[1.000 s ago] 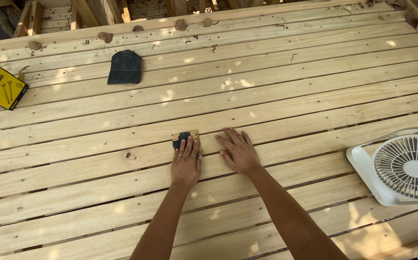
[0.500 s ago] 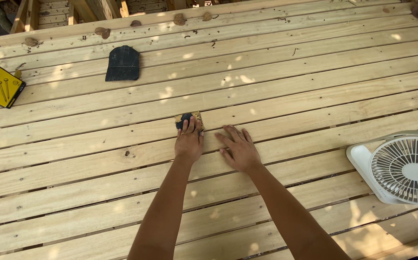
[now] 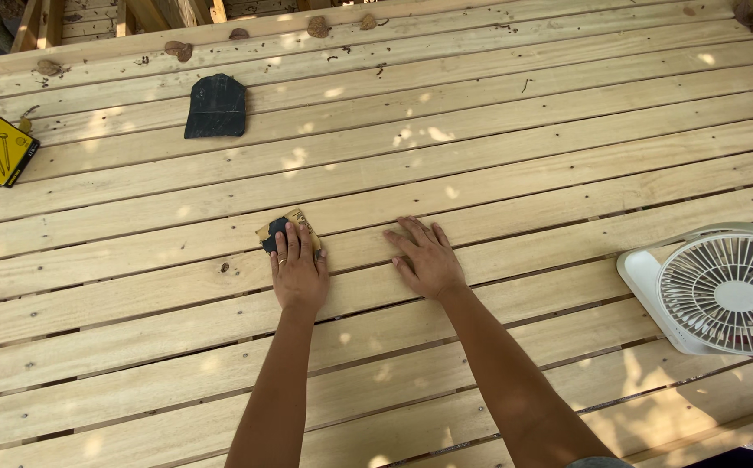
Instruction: The person sands a wooden deck surface using a sanding block held in the right hand while the left hand stabilizes the planks. The action is repetitive and covers multiple planks across the deck area.
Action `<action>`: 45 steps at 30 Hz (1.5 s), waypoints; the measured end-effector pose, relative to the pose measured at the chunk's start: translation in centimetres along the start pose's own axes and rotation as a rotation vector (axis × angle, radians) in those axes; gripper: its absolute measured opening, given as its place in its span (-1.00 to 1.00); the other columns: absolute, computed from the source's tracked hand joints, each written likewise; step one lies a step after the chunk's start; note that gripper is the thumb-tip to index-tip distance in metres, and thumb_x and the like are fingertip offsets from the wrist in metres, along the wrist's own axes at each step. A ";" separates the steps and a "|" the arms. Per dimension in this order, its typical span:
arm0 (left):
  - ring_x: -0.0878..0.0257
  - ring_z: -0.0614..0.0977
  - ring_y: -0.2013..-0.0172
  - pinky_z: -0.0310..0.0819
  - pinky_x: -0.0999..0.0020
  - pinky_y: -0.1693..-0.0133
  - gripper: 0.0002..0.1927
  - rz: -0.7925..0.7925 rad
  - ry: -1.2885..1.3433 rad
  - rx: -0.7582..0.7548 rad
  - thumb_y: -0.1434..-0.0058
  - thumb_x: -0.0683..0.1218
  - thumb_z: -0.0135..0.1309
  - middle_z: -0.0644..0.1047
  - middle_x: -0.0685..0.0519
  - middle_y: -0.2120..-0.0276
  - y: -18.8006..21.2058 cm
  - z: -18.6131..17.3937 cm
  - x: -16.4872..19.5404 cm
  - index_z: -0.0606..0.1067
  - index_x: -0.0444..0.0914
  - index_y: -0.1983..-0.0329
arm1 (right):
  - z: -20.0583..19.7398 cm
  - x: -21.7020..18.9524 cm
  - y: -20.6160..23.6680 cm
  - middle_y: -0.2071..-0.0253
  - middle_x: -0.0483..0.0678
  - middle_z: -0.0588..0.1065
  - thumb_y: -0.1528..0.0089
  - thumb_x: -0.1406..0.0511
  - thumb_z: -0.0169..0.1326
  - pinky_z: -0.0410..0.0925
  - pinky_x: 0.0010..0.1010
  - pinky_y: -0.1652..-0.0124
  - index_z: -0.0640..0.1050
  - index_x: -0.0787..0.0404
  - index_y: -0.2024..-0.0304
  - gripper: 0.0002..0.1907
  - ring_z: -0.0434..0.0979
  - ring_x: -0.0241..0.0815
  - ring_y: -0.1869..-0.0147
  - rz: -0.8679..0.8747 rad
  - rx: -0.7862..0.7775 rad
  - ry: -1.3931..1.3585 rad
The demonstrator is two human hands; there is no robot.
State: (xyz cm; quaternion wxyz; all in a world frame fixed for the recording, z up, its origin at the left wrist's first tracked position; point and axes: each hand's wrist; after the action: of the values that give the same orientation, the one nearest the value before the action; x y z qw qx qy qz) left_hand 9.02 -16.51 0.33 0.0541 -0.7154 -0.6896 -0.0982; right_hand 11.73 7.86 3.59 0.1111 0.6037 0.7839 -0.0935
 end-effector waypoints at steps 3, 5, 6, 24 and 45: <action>0.10 -0.08 -0.51 -0.19 0.09 -0.44 -0.38 0.094 -0.056 -0.062 -0.46 0.18 -0.38 -0.09 0.10 -0.55 0.6 0.0 0.2 -0.03 0.03 -0.56 | 0.0 0.0 0.0 -0.52 -0.12 0.11 -0.35 0.04 -0.12 -0.18 -0.06 -0.49 0.33 -0.18 -0.39 -0.47 -0.03 -0.14 -0.61 0.005 0.008 0.002; 0.18 -0.09 -0.54 -0.23 0.13 -0.50 -0.38 0.374 -0.074 -0.237 -0.45 0.20 -0.41 -0.11 0.20 -0.58 1.0 -0.1 0.2 -0.03 0.15 -0.57 | -0.1 -0.1 0.0 -0.52 -0.13 0.11 -0.34 0.04 -0.12 -0.18 -0.07 -0.50 0.33 -0.19 -0.39 -0.46 -0.03 -0.16 -0.61 0.014 -0.003 0.004; 0.18 -0.10 -0.54 -0.24 0.13 -0.49 -0.38 0.347 -0.055 -0.237 -0.44 0.21 -0.41 -0.12 0.20 -0.57 0.9 -0.3 0.0 -0.04 0.16 -0.57 | -0.1 -0.2 0.0 -0.51 -0.14 0.11 -0.33 0.04 -0.12 -0.18 -0.07 -0.50 0.33 -0.20 -0.39 -0.46 -0.03 -0.16 -0.61 0.017 -0.012 0.007; 0.16 -0.14 -0.52 -0.30 0.07 -0.46 -0.29 0.353 0.010 -0.141 -0.42 0.18 -0.33 -0.18 0.12 -0.57 -6.1 -0.3 9.9 -0.12 -0.05 -0.59 | 2.0 1.6 -1.3 -0.56 0.23 -0.11 -0.34 0.05 -0.16 -0.26 0.11 -0.45 -0.02 0.37 -0.51 -0.18 -0.26 0.15 -0.64 0.372 0.160 0.014; 0.10 -0.13 -0.49 -0.28 0.07 -0.42 -0.26 0.320 -0.042 -0.067 -0.41 0.21 -0.35 -0.16 0.05 -0.55 -7.0 1.4 11.8 -0.11 -0.14 -0.57 | -0.5 4.0 0.0 -0.59 -0.09 -0.06 -0.39 0.06 -0.32 -0.17 -0.01 -0.47 0.07 -0.08 -0.53 -0.36 -0.15 -0.08 -0.64 0.254 -0.086 0.108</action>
State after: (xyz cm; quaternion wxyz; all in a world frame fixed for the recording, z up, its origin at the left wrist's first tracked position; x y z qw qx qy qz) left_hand 2.47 -4.44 1.09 0.0307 -0.8195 -0.5641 -0.0965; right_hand 10.75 11.69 2.90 0.1056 0.6967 0.7095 -0.0123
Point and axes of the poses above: each hand's wrist, its own y-axis away from the middle knuckle, its own z-axis out of the palm, x = y × z
